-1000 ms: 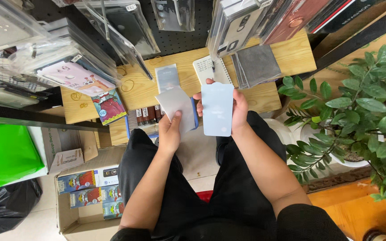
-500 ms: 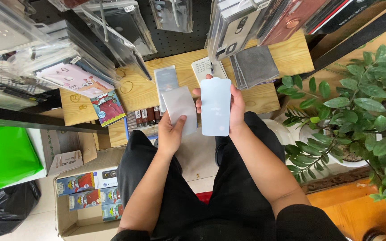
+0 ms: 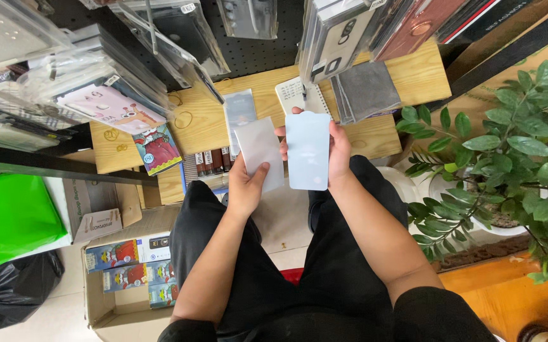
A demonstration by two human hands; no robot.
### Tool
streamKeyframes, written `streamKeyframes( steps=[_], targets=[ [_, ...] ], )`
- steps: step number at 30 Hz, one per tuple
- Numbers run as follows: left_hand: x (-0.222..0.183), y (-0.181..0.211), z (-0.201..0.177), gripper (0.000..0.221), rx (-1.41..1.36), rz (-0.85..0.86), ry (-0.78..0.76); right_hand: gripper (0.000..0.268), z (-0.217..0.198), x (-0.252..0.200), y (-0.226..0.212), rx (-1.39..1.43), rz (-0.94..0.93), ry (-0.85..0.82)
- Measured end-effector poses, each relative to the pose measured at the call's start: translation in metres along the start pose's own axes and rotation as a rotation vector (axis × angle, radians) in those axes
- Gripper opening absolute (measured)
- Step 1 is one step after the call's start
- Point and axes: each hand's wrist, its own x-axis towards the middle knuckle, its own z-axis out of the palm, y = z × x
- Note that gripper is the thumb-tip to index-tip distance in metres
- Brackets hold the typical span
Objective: The person wipes a product box with a cloth, removes and checks a screen protector from its packaging before replacing it, and writes a log entry in a notebook with a pen.
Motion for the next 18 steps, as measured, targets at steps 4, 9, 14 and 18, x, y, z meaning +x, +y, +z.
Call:
streamKeyframes(
  steps=[4, 9, 14, 18],
  targets=[
    [-0.002, 0.011, 0.001, 0.016, -0.005, 0.016, -0.012, 0.079, 0.000, 0.003, 0.006, -0.242, -0.088, -0.003],
    [-0.004, 0.010, 0.000, 0.021, -0.010, 0.025, -0.008, 0.073, -0.006, 0.004, 0.012, -0.585, -0.230, -0.020],
    [-0.005, 0.000, 0.002, 0.019, -0.062, 0.012, -0.014, 0.074, -0.001, 0.001, 0.017, -0.849, -0.343, -0.108],
    [-0.002, -0.033, -0.003, 0.029, -0.070, -0.042, 0.120, 0.073, 0.008, -0.001, 0.017, -0.810, -0.323, -0.133]
  ],
)
